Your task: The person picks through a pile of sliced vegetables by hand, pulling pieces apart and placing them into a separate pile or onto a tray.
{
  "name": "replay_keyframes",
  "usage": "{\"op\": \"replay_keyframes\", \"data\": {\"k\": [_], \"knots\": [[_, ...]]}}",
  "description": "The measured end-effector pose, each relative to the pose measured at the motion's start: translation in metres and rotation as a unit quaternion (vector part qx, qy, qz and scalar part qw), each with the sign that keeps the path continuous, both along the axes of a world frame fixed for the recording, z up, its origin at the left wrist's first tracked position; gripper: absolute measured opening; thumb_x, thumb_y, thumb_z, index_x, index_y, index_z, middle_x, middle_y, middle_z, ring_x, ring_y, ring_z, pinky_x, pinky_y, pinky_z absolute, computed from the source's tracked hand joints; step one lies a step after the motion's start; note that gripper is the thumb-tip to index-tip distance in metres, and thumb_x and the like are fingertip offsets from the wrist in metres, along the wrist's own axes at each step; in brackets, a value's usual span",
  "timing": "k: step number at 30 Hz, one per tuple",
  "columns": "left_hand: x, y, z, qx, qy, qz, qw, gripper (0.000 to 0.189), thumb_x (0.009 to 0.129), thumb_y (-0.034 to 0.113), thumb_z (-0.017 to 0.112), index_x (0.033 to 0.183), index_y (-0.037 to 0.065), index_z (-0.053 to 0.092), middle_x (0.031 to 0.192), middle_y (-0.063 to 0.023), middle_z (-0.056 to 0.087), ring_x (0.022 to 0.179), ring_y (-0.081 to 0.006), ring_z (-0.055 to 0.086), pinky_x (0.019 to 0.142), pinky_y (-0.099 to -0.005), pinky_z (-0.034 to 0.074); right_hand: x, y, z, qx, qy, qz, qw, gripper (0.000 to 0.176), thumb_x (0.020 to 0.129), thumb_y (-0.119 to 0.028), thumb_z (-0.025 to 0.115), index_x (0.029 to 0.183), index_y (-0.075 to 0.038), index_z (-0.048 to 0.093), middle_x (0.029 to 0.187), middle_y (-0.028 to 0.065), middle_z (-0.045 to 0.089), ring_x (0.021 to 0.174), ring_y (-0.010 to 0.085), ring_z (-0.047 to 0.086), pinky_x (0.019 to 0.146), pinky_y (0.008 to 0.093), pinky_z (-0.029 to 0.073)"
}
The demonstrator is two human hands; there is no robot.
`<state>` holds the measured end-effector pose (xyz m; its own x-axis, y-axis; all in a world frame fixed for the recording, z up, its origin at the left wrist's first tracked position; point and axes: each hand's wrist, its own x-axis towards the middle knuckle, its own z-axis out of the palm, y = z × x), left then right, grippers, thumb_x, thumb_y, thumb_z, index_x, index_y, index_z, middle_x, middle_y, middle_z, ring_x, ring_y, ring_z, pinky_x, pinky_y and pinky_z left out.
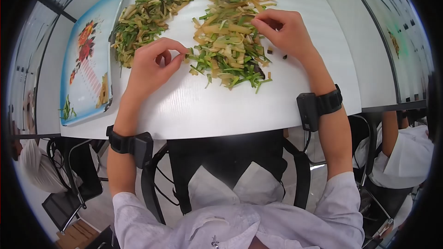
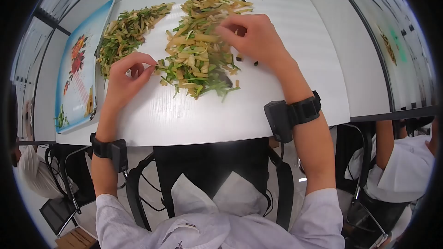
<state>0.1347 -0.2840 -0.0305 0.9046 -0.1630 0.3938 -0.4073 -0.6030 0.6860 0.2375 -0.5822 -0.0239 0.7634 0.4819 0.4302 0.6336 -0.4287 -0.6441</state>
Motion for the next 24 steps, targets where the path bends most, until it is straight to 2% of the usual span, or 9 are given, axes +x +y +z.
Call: {"op": "replay_keyframes", "data": {"k": [10, 13, 15, 19, 22, 24], "knots": [[-0.0015, 0.0009, 0.0009, -0.005, 0.026, 0.01, 1.0, 0.015, 0.079, -0.003, 0.068, 0.091, 0.005, 0.07, 0.091, 0.0021, 0.068, 0.063, -0.0038, 0.05, 0.055, -0.0196, 0.04, 0.0022, -0.0009, -0.0013, -0.017, 0.006, -0.006, 1.0, 0.015, 0.09, -0.015, 0.07, 0.091, 0.0, 0.071, 0.07, 0.0, 0.067, 0.06, 0.0034, 0.056, 0.055, 0.0192, 0.043], [-0.0025, 0.0001, 0.0014, -0.017, 0.051, -0.027, 0.998, 0.018, 0.077, -0.002, 0.071, 0.093, 0.006, 0.07, 0.095, 0.0017, 0.067, 0.063, -0.0041, 0.05, 0.055, -0.0194, 0.04, 0.0023, -0.0011, -0.0016, -0.022, 0.011, -0.008, 1.0, 0.015, 0.09, -0.015, 0.069, 0.091, 0.0, 0.071, 0.07, 0.0003, 0.067, 0.06, 0.0037, 0.057, 0.056, 0.0192, 0.044], [-0.0016, -0.001, -0.0004, -0.004, 0.02, -0.051, 0.999, 0.022, 0.074, -0.002, 0.074, 0.094, 0.006, 0.07, 0.098, 0.0016, 0.067, 0.063, -0.0043, 0.05, 0.055, -0.0195, 0.04, 0.003, -0.0012, -0.0036, -0.005, 0.0, 0.006, 1.0, 0.014, 0.09, -0.015, 0.069, 0.091, 0.0, 0.071, 0.069, 0.0002, 0.066, 0.06, 0.0037, 0.057, 0.055, 0.0193, 0.044], [-0.0006, -0.0034, -0.0032, 0.007, 0.006, -0.029, 1.0, 0.022, 0.074, -0.004, 0.074, 0.092, 0.007, 0.07, 0.097, 0.0008, 0.067, 0.06, -0.005, 0.05, 0.054, -0.0197, 0.04, 0.0014, -0.0005, -0.0021, -0.008, 0.019, 0.005, 1.0, 0.014, 0.09, -0.015, 0.069, 0.091, -0.001, 0.071, 0.069, 0.0003, 0.066, 0.059, 0.0035, 0.056, 0.055, 0.0195, 0.044], [-0.001, -0.0033, -0.004, 0.009, 0.005, -0.009, 1.0, 0.019, 0.074, -0.004, 0.073, 0.09, 0.007, 0.07, 0.092, 0.0011, 0.067, 0.06, -0.0049, 0.05, 0.054, -0.02, 0.04, 0.0003, 0.0007, -0.0011, 0.003, 0.014, -0.001, 1.0, 0.015, 0.087, -0.019, 0.07, 0.087, -0.005, 0.072, 0.068, 0.0024, 0.068, 0.055, 0.0093, 0.056, 0.055, 0.0237, 0.046], [-0.0007, -0.003, -0.0035, 0.011, 0.003, 0.001, 1.0, 0.018, 0.075, -0.004, 0.073, 0.089, 0.007, 0.069, 0.089, 0.0016, 0.067, 0.06, -0.0046, 0.05, 0.053, -0.0204, 0.04, 0.0008, 0.0004, -0.0013, 0.001, 0.004, 0.005, 1.0, 0.014, 0.088, -0.017, 0.07, 0.088, -0.003, 0.071, 0.068, 0.0007, 0.066, 0.056, 0.0062, 0.055, 0.054, 0.0219, 0.044]]}}
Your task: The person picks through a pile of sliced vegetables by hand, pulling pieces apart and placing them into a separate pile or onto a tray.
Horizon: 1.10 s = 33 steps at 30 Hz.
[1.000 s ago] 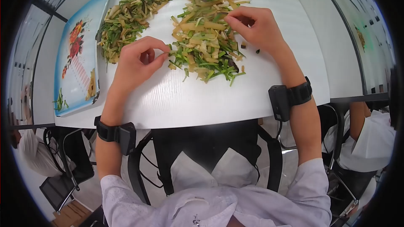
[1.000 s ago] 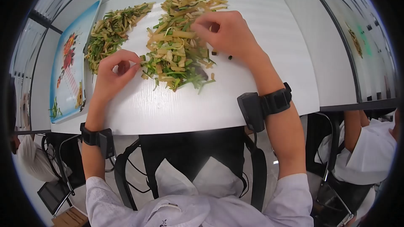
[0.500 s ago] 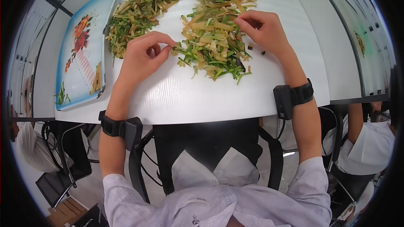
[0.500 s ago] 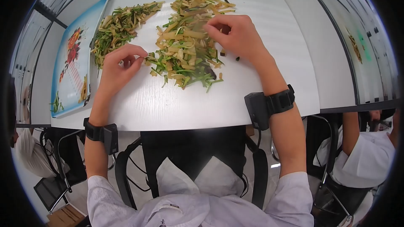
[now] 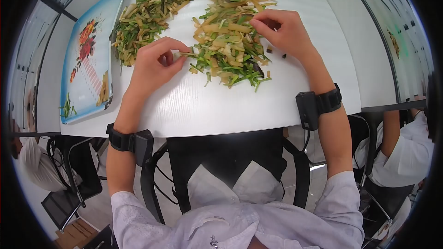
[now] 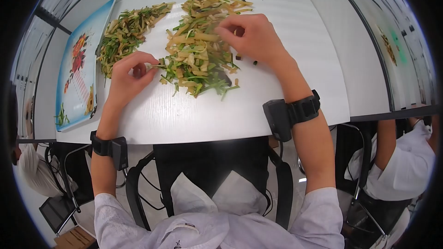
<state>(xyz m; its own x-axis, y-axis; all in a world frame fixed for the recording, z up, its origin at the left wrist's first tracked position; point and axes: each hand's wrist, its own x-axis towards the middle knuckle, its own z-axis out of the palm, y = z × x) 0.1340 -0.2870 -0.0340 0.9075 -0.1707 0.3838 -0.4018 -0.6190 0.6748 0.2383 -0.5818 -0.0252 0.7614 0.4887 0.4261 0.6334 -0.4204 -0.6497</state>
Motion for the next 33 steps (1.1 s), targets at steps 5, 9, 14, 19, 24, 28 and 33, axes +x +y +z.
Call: {"op": "replay_keyframes", "data": {"k": [5, 9, 14, 19, 24, 28, 33], "knots": [[0.0006, 0.0019, 0.0013, 0.002, -0.004, 0.023, 1.0, 0.016, 0.076, -0.003, 0.072, 0.088, 0.006, 0.069, 0.082, 0.0034, 0.066, 0.06, -0.0035, 0.051, 0.053, -0.0208, 0.04, -0.001, 0.0005, -0.0005, 0.0, -0.011, 0.004, 1.0, 0.013, 0.089, -0.015, 0.07, 0.089, -0.001, 0.07, 0.067, -0.0011, 0.064, 0.057, 0.003, 0.054, 0.053, 0.02, 0.042], [0.0018, 0.0044, 0.002, -0.02, -0.02, 0.035, 0.999, 0.015, 0.076, -0.005, 0.07, 0.086, 0.006, 0.069, 0.082, 0.0041, 0.065, 0.06, -0.0027, 0.051, 0.053, -0.02, 0.04, -0.0005, 0.0006, -0.0012, 0.005, -0.019, 0.005, 1.0, 0.013, 0.089, -0.014, 0.07, 0.089, -0.001, 0.07, 0.066, -0.0014, 0.064, 0.057, 0.003, 0.053, 0.053, 0.02, 0.042], [0.0013, 0.002, -0.0021, -0.015, 0.006, -0.013, 1.0, 0.018, 0.074, -0.004, 0.073, 0.088, 0.007, 0.07, 0.088, 0.0028, 0.068, 0.056, -0.0038, 0.048, 0.051, -0.0201, 0.039, -0.0013, 0.0009, 0.0003, -0.006, -0.021, 0.002, 1.0, 0.012, 0.089, -0.014, 0.069, 0.09, -0.002, 0.071, 0.067, -0.001, 0.065, 0.057, 0.0033, 0.055, 0.053, 0.0203, 0.042], [0.0003, -0.0016, -0.0006, -0.009, 0.011, -0.028, 1.0, 0.021, 0.074, -0.005, 0.074, 0.09, 0.008, 0.071, 0.09, 0.0005, 0.069, 0.053, -0.0052, 0.047, 0.05, -0.0212, 0.039, -0.0011, -0.0009, -0.0006, -0.011, -0.01, -0.004, 1.0, 0.012, 0.089, -0.014, 0.069, 0.09, -0.002, 0.071, 0.067, -0.0003, 0.065, 0.056, 0.0036, 0.053, 0.053, 0.0207, 0.042], [-0.0004, 0.0005, -0.0002, 0.006, -0.003, -0.035, 0.999, 0.018, 0.076, -0.008, 0.071, 0.088, 0.005, 0.069, 0.09, 0.002, 0.068, 0.058, -0.0034, 0.049, 0.051, -0.0198, 0.037, -0.0022, 0.0005, 0.0003, -0.014, -0.007, -0.005, 1.0, 0.012, 0.089, -0.014, 0.069, 0.09, -0.002, 0.071, 0.065, -0.0011, 0.064, 0.056, 0.0033, 0.052, 0.052, 0.0207, 0.041], [-0.0005, 0.0006, -0.0004, 0.003, -0.012, -0.018, 1.0, 0.017, 0.076, -0.008, 0.071, 0.087, 0.005, 0.069, 0.09, 0.0015, 0.069, 0.058, -0.004, 0.05, 0.05, -0.0201, 0.038, -0.0014, -0.0001, -0.0003, -0.022, -0.026, -0.002, 0.999, 0.012, 0.089, -0.014, 0.069, 0.09, -0.002, 0.071, 0.065, -0.0011, 0.064, 0.056, 0.0032, 0.053, 0.052, 0.0202, 0.041], [-0.0002, -0.0004, 0.001, -0.009, -0.019, -0.007, 1.0, 0.016, 0.076, -0.007, 0.071, 0.085, 0.005, 0.068, 0.088, 0.002, 0.068, 0.056, -0.004, 0.049, 0.049, -0.0202, 0.037, -0.0002, -0.0009, -0.0017, -0.023, -0.019, 0.0, 1.0, 0.013, 0.09, -0.014, 0.069, 0.09, -0.001, 0.071, 0.067, -0.0001, 0.066, 0.057, 0.0037, 0.055, 0.053, 0.0201, 0.042]]}}
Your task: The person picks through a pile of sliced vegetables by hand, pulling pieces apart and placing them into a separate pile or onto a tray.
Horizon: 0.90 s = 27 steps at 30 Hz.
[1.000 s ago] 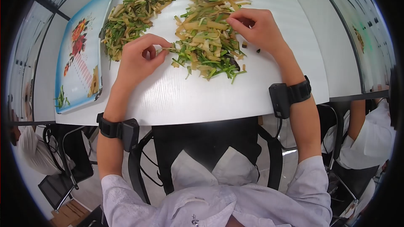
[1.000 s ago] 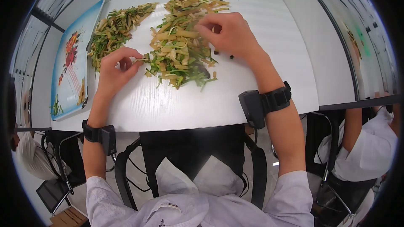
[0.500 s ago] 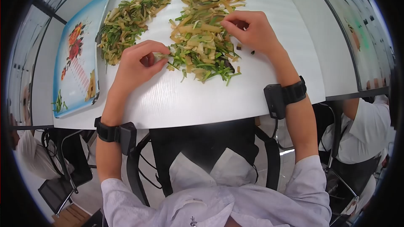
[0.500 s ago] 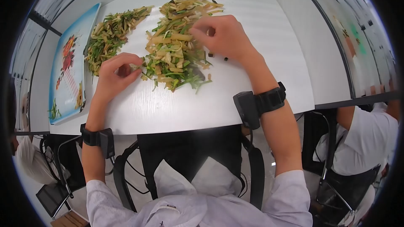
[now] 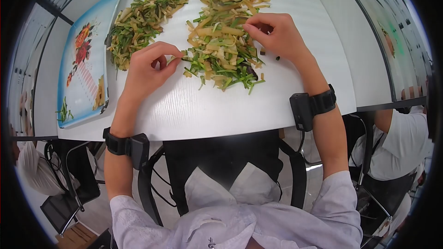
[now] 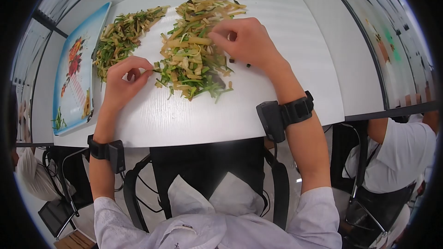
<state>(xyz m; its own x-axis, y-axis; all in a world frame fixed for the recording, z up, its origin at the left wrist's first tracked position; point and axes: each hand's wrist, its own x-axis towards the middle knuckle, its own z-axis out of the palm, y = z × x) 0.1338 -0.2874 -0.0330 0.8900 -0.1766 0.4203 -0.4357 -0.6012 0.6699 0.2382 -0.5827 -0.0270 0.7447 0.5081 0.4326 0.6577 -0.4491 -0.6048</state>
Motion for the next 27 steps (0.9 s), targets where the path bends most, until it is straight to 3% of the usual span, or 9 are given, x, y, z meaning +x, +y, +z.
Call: {"op": "replay_keyframes", "data": {"k": [1, 3, 4, 6, 20, 22, 24, 25, 27], "knots": [[0.0001, 0.0, 0.0001, 0.0, 0.0, 0.0, 1.0, 0.016, 0.076, -0.007, 0.071, 0.085, 0.005, 0.068, 0.088, 0.002, 0.068, 0.056, -0.004, 0.049, 0.049, -0.0202, 0.037, 0.0006, -0.0001, -0.0008, 0.0, 0.0, 0.0, 1.0, 0.013, 0.09, -0.014, 0.069, 0.09, -0.001, 0.071, 0.067, -0.0001, 0.066, 0.057, 0.0037, 0.055, 0.053, 0.0201, 0.042], [0.0001, 0.0004, 0.0005, 0.005, -0.002, 0.005, 1.0, 0.015, 0.076, -0.007, 0.071, 0.085, 0.006, 0.068, 0.087, 0.0026, 0.068, 0.056, -0.0036, 0.049, 0.049, -0.0201, 0.036, 0.0012, 0.0, -0.002, 0.008, 0.031, -0.022, 0.999, 0.014, 0.084, -0.025, 0.071, 0.088, -0.011, 0.075, 0.071, 0.0027, 0.07, 0.058, 0.0138, 0.059, 0.058, 0.0273, 0.049], [0.0001, 0.0004, 0.0006, 0.005, -0.002, 0.005, 1.0, 0.015, 0.076, -0.007, 0.071, 0.085, 0.006, 0.068, 0.087, 0.0026, 0.068, 0.056, -0.0036, 0.049, 0.049, -0.0201, 0.036, 0.0007, 0.0002, -0.0014, 0.008, 0.031, -0.022, 0.999, 0.014, 0.084, -0.025, 0.071, 0.088, -0.011, 0.075, 0.071, 0.0027, 0.07, 0.058, 0.0138, 0.059, 0.058, 0.0273, 0.049], [0.0, 0.0003, 0.0008, 0.011, -0.003, 0.008, 1.0, 0.014, 0.077, -0.005, 0.071, 0.085, 0.006, 0.068, 0.085, 0.003, 0.067, 0.056, -0.0033, 0.049, 0.049, -0.0198, 0.035, -0.0013, 0.0007, 0.0007, -0.002, 0.001, -0.004, 1.0, 0.013, 0.089, -0.014, 0.069, 0.09, -0.001, 0.071, 0.067, 0.0, 0.066, 0.057, 0.0038, 0.054, 0.053, 0.0204, 0.042], [0.0006, 0.0017, -0.0005, 0.003, -0.009, 0.01, 1.0, 0.013, 0.077, 0.0, 0.073, 0.088, 0.008, 0.07, 0.081, 0.0034, 0.067, 0.051, -0.0031, 0.047, 0.047, -0.0196, 0.032, -0.0014, 0.0002, 0.0009, -0.008, 0.011, -0.002, 1.0, 0.013, 0.089, -0.014, 0.069, 0.091, -0.002, 0.071, 0.067, -0.0006, 0.065, 0.057, 0.0037, 0.053, 0.053, 0.0205, 0.042], [-0.0013, 0.0008, 0.0034, 0.013, 0.025, 0.012, 1.0, 0.014, 0.076, -0.002, 0.073, 0.087, 0.006, 0.068, 0.082, 0.0031, 0.066, 0.058, -0.0039, 0.049, 0.051, -0.0207, 0.035, -0.0018, 0.0001, 0.0019, -0.016, 0.0, -0.002, 1.0, 0.013, 0.089, -0.014, 0.069, 0.091, -0.002, 0.071, 0.067, -0.0005, 0.065, 0.057, 0.0039, 0.053, 0.053, 0.0206, 0.042], [-0.0019, 0.0007, 0.0062, 0.04, 0.01, -0.013, 0.999, 0.017, 0.074, -0.001, 0.075, 0.088, 0.006, 0.069, 0.084, 0.0021, 0.067, 0.064, -0.0074, 0.053, 0.057, -0.0232, 0.04, -0.0017, 0.0003, 0.0014, -0.016, 0.0, -0.001, 1.0, 0.013, 0.089, -0.014, 0.069, 0.091, -0.002, 0.071, 0.067, -0.0006, 0.065, 0.057, 0.0039, 0.053, 0.053, 0.0207, 0.042], [0.0007, 0.0015, 0.0042, 0.053, -0.021, -0.039, 0.998, 0.019, 0.07, 0.003, 0.077, 0.088, 0.008, 0.071, 0.085, 0.0008, 0.069, 0.074, -0.0134, 0.056, 0.065, -0.0272, 0.045, -0.0015, 0.0003, 0.0012, -0.016, 0.0, 0.0, 1.0, 0.013, 0.089, -0.014, 0.069, 0.091, -0.002, 0.071, 0.067, -0.0007, 0.065, 0.057, 0.0039, 0.053, 0.053, 0.0207, 0.042], [0.0022, 0.0014, 0.0047, 0.077, -0.039, -0.05, 0.995, 0.02, 0.069, 0.002, 0.076, 0.088, 0.008, 0.071, 0.086, -0.0003, 0.07, 0.077, -0.0162, 0.057, 0.072, -0.0291, 0.046, -0.0015, 0.0002, 0.0008, -0.014, -0.007, 0.001, 1.0, 0.013, 0.089, -0.014, 0.069, 0.091, -0.002, 0.071, 0.066, -0.0008, 0.065, 0.057, 0.0039, 0.053, 0.053, 0.0207, 0.042]]}}
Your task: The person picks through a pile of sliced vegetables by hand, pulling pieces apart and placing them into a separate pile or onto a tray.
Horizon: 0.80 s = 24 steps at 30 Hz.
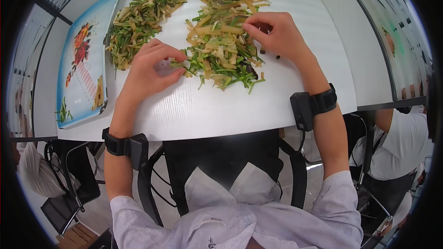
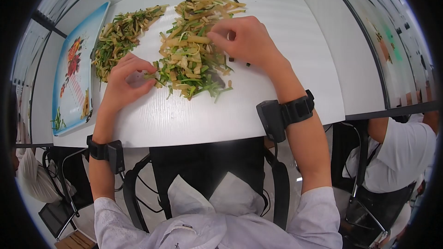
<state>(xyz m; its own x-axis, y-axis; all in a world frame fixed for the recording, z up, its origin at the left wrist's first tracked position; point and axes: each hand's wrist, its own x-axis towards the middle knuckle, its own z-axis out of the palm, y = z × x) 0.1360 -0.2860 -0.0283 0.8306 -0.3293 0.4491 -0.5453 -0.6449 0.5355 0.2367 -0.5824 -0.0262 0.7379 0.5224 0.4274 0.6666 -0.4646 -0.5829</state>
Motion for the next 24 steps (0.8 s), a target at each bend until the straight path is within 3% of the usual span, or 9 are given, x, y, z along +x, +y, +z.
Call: {"op": "replay_keyframes", "data": {"k": [1, 4, 14, 17, 24], "knots": [[0.0, 0.0001, 0.0002, 0.023, -0.019, -0.011, 0.999, 0.021, 0.068, 0.001, 0.075, 0.088, 0.008, 0.072, 0.086, -0.0014, 0.07, 0.081, -0.0189, 0.057, 0.078, -0.031, 0.047, -0.0001, 0.0001, -0.0002, 0.001, -0.007, 0.002, 1.0, 0.013, 0.089, -0.015, 0.069, 0.091, -0.002, 0.071, 0.066, -0.001, 0.064, 0.057, 0.0039, 0.053, 0.053, 0.0207, 0.042], [-0.0005, 0.0023, 0.0001, 0.043, -0.003, -0.01, 0.999, 0.025, 0.067, -0.005, 0.073, 0.09, 0.006, 0.07, 0.091, -0.0035, 0.07, 0.088, -0.0192, 0.059, 0.083, -0.0311, 0.047, -0.0006, 0.0001, 0.0014, -0.01, -0.009, 0.001, 1.0, 0.013, 0.089, -0.015, 0.069, 0.091, -0.002, 0.071, 0.066, -0.001, 0.064, 0.056, 0.0041, 0.052, 0.053, 0.0209, 0.042], [-0.001, 0.0009, -0.0018, 0.026, -0.005, 0.003, 1.0, 0.019, 0.071, -0.006, 0.072, 0.085, 0.005, 0.071, 0.085, -0.002, 0.069, 0.078, -0.0149, 0.057, 0.07, -0.027, 0.047, 0.0012, -0.0001, -0.001, -0.007, -0.018, 0.001, 1.0, 0.013, 0.089, -0.015, 0.069, 0.09, -0.003, 0.072, 0.065, -0.0012, 0.064, 0.055, 0.0042, 0.051, 0.051, 0.0216, 0.041], [-0.0022, 0.0, -0.0008, -0.023, 0.015, 0.04, 0.999, 0.017, 0.071, -0.006, 0.072, 0.084, 0.005, 0.07, 0.083, -0.0003, 0.068, 0.072, -0.0134, 0.054, 0.067, -0.0262, 0.045, 0.0018, 0.0001, -0.0016, -0.003, -0.022, 0.004, 1.0, 0.013, 0.089, -0.015, 0.069, 0.09, -0.003, 0.072, 0.065, -0.0012, 0.064, 0.054, 0.0041, 0.05, 0.051, 0.0216, 0.041], [0.0029, 0.0099, -0.007, -0.075, -0.001, 0.134, 0.988, 0.01, 0.081, -0.002, 0.068, 0.091, 0.002, 0.069, 0.09, -0.002, 0.069, 0.083, -0.0105, 0.062, 0.073, -0.0248, 0.047, 0.0009, 0.0, 0.0003, -0.012, -0.017, 0.001, 1.0, 0.012, 0.09, -0.015, 0.069, 0.09, -0.003, 0.072, 0.065, -0.0016, 0.064, 0.055, 0.0036, 0.051, 0.051, 0.0208, 0.041]]}}
